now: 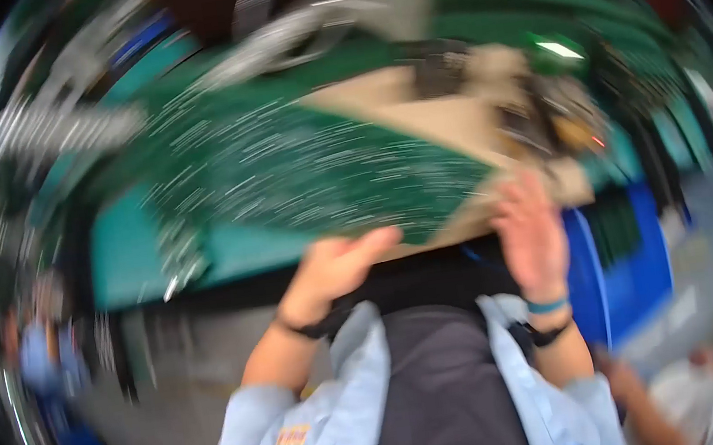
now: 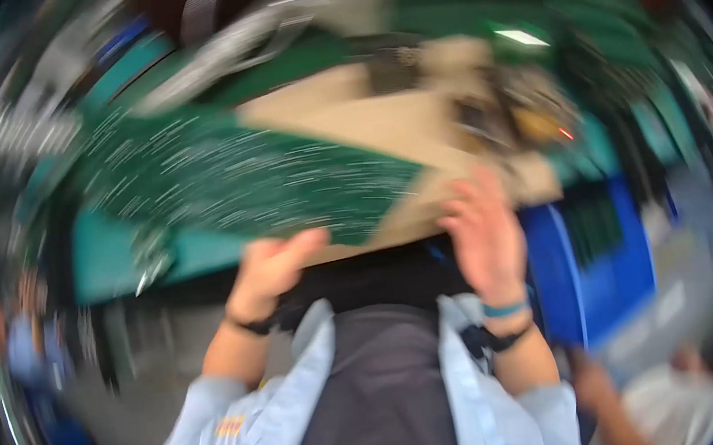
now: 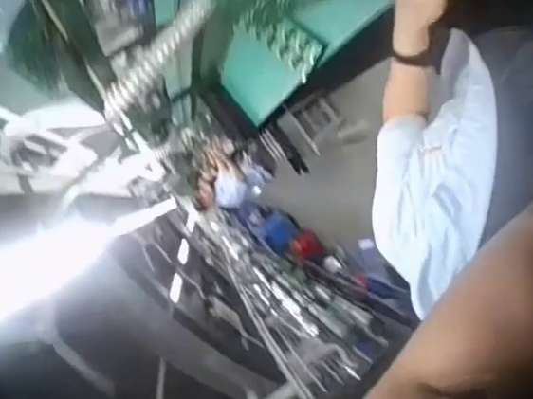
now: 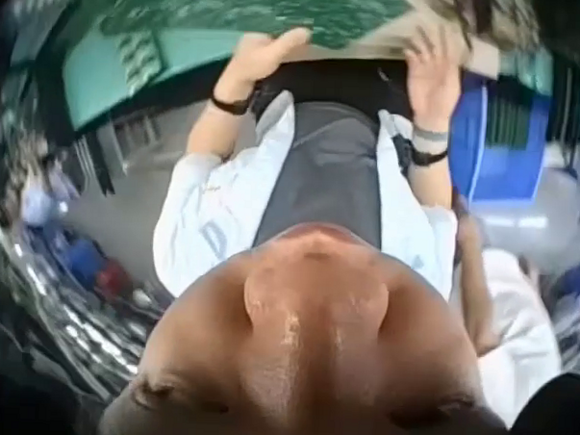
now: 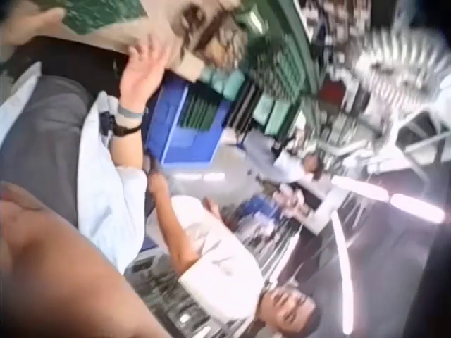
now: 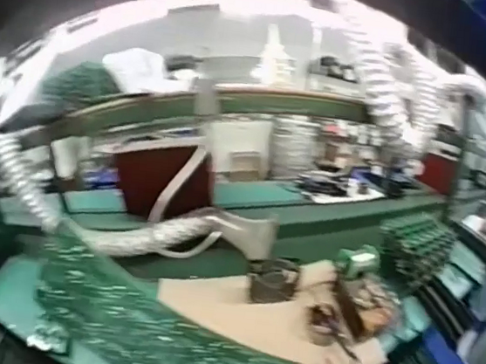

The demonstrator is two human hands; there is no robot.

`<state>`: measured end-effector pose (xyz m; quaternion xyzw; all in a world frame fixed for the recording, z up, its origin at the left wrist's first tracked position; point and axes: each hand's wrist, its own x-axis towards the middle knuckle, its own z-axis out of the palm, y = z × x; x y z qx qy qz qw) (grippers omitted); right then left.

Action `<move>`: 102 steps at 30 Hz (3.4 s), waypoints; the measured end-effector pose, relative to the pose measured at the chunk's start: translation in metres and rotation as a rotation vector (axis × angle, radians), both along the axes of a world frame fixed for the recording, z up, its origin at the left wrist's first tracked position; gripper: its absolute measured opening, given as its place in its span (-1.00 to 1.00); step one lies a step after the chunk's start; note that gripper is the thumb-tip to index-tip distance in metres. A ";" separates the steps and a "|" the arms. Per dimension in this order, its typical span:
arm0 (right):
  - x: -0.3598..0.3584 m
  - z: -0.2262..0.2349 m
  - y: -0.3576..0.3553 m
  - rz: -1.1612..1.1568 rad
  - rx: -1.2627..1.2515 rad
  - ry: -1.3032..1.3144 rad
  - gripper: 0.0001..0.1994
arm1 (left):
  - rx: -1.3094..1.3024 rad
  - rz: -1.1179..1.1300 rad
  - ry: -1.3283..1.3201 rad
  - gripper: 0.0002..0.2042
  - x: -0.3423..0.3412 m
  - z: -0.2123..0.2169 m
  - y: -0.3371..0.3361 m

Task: Inspecting printed circuit boards and using a soldering iron to fix components.

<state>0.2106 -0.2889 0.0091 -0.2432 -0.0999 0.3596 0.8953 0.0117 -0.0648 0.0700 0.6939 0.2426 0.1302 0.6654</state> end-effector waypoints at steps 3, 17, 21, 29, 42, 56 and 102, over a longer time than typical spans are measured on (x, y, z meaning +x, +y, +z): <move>0.025 -0.011 0.011 0.181 0.408 0.094 -0.32 | -0.051 -0.174 -0.355 -0.67 -0.003 0.005 0.008; 0.091 -0.051 0.030 0.004 0.360 0.110 -0.47 | 0.161 -0.069 -0.484 -0.58 -0.041 -0.021 0.020; 0.067 -0.035 0.008 0.145 0.554 -0.279 -0.47 | 0.138 -0.106 -0.474 -0.56 -0.039 -0.018 0.026; 0.031 0.004 0.012 -0.402 0.078 -0.357 -0.48 | 0.071 -0.051 -0.418 -0.55 -0.036 -0.036 0.026; 0.018 0.000 0.002 -0.445 -0.091 -0.545 -0.44 | -0.155 0.136 -0.476 -0.64 -0.041 0.002 0.021; -0.035 0.029 -0.022 -0.356 -0.294 -1.124 -0.44 | -0.318 0.058 -0.299 -0.66 -0.034 0.013 0.025; -0.059 0.033 0.013 -0.120 -0.406 -1.076 -0.43 | -0.360 -0.139 -0.142 -0.75 -0.036 0.008 0.031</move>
